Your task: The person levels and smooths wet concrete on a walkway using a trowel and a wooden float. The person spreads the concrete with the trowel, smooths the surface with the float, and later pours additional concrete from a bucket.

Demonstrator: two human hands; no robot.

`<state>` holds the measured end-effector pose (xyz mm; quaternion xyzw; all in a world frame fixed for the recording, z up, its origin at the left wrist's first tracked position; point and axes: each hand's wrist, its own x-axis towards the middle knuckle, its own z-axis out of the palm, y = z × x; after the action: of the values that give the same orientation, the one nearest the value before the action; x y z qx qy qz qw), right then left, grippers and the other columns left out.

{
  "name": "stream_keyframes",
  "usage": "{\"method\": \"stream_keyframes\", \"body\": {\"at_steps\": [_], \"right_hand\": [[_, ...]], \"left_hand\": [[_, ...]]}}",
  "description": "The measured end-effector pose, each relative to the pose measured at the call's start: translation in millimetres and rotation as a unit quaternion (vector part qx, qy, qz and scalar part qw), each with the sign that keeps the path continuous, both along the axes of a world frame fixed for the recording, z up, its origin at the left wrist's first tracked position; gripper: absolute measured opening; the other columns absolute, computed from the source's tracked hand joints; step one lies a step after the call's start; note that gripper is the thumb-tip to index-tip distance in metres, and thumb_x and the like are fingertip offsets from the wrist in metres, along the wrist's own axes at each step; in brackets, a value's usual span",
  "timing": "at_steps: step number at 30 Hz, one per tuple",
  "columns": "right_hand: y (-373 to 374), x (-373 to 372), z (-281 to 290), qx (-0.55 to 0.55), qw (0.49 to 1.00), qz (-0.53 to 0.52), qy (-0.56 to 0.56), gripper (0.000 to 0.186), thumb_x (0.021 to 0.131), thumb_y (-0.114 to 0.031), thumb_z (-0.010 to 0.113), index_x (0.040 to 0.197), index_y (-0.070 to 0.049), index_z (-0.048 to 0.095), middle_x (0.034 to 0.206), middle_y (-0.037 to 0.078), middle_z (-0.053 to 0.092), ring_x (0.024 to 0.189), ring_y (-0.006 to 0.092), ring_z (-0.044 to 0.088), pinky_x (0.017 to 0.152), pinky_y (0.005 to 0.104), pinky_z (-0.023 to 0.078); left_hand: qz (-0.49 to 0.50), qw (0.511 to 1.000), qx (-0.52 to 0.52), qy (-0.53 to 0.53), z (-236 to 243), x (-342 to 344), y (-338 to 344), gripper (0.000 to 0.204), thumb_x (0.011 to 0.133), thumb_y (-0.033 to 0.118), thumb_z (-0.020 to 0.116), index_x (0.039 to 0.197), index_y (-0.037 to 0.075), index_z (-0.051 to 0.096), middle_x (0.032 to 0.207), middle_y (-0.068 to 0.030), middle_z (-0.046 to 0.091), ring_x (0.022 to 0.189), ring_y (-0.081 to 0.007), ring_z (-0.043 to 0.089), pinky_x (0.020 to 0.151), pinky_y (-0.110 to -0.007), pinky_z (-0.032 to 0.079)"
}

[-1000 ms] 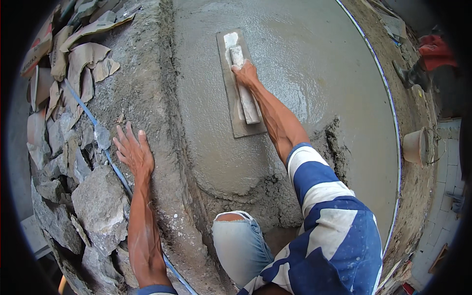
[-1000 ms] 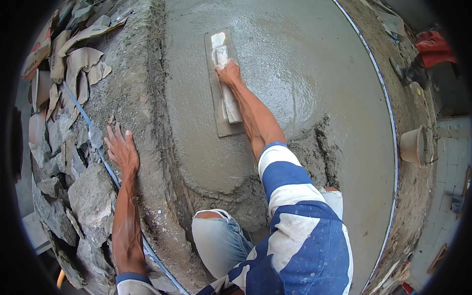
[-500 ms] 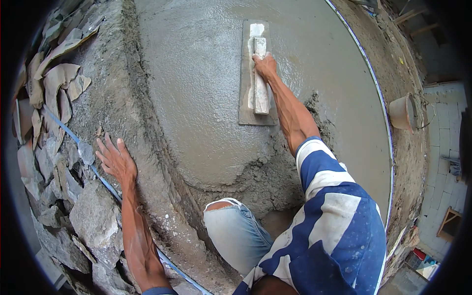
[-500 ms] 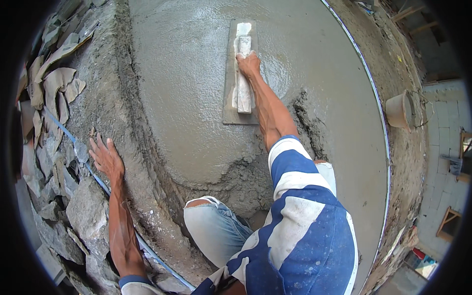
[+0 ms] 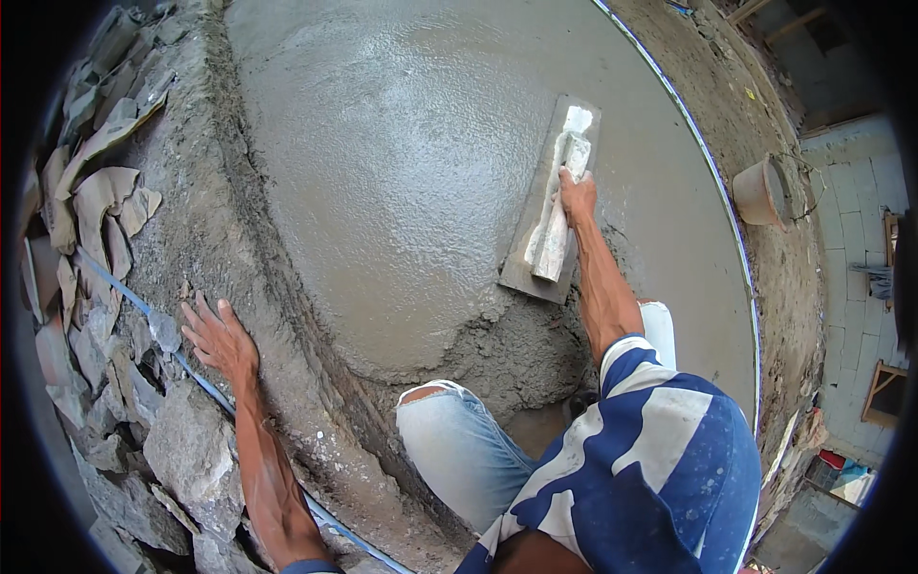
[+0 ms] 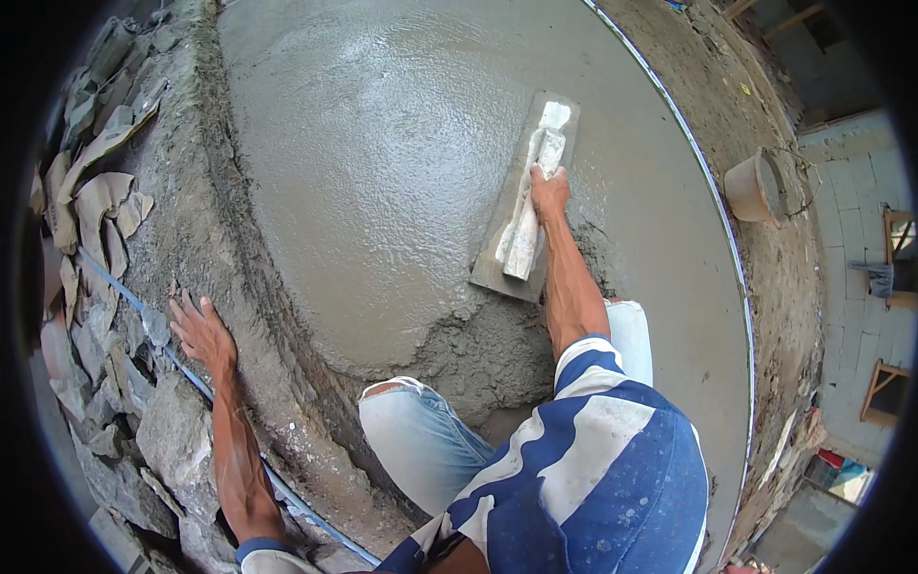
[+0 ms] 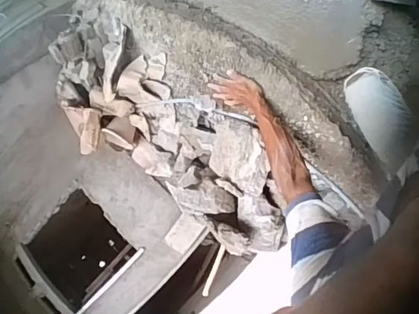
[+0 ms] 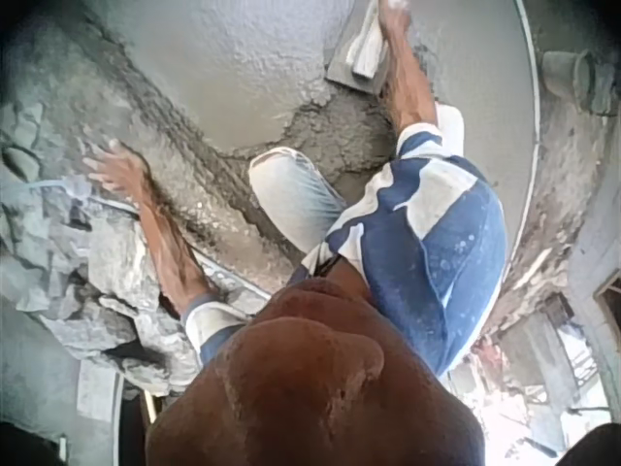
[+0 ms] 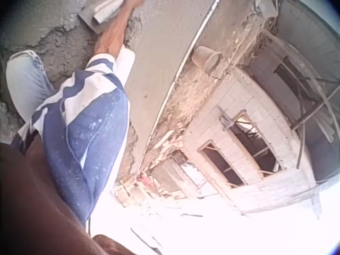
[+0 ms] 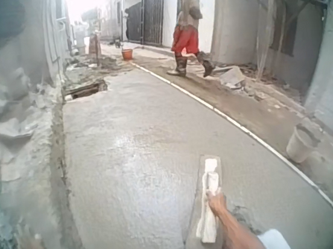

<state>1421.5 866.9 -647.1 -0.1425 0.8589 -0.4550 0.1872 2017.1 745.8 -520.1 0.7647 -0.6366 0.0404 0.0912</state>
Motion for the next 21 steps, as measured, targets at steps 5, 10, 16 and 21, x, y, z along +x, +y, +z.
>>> {"method": "stream_keyframes", "body": {"at_steps": [5,10,16,21], "right_hand": [[5.2,14.6,20.8,-0.096,0.992,-0.077,0.008,0.043,0.086,-0.025,0.066,0.108,0.009,0.05,0.086,0.02,0.064,0.057,0.0261,0.066,0.048,0.0379,0.053],[-89.6,84.0,33.8,-0.048,0.974,0.22,0.026,0.061,0.084,-0.035,0.067,0.128,0.004,0.049,0.107,0.026,0.064,0.091,0.0359,0.067,0.081,0.0429,0.052],[-232.4,158.2,12.4,-0.063,0.921,0.373,0.087,0.062,0.079,-0.039,0.068,0.116,0.008,0.054,0.108,0.034,0.061,0.103,0.0451,0.061,0.091,0.045,0.049],[-263.7,116.6,-3.6,-0.017,0.94,0.333,0.065,0.063,0.077,-0.039,0.068,0.113,0.011,0.055,0.111,0.034,0.06,0.104,0.0441,0.061,0.091,0.0438,0.05]], "left_hand": [[-0.003,1.0,-0.011,0.001,0.3,-3.1,-2.7,0.06,0.1,0.053,0.027,0.15,0.021,0.028,0.16,-0.0089,0.014,0.145,-0.0422,0.008,0.111,-0.061,0.008],[-0.011,1.0,-0.001,0.012,7.2,-11.5,-1.2,0.061,0.1,0.054,0.026,0.15,0.019,0.028,0.159,-0.011,0.016,0.144,-0.0428,0.011,0.112,-0.059,0.008],[-0.016,1.0,-0.002,0.015,-0.5,-7.1,-3.5,0.061,0.1,0.054,0.026,0.15,0.02,0.03,0.159,-0.0096,0.015,0.145,-0.0419,0.009,0.112,-0.059,0.007],[-0.019,1.0,-0.01,0.008,-6.1,-5.1,-6.3,0.063,0.099,0.057,0.024,0.15,0.02,0.029,0.16,-0.0088,0.015,0.145,-0.042,0.009,0.112,-0.06,0.006]]}}
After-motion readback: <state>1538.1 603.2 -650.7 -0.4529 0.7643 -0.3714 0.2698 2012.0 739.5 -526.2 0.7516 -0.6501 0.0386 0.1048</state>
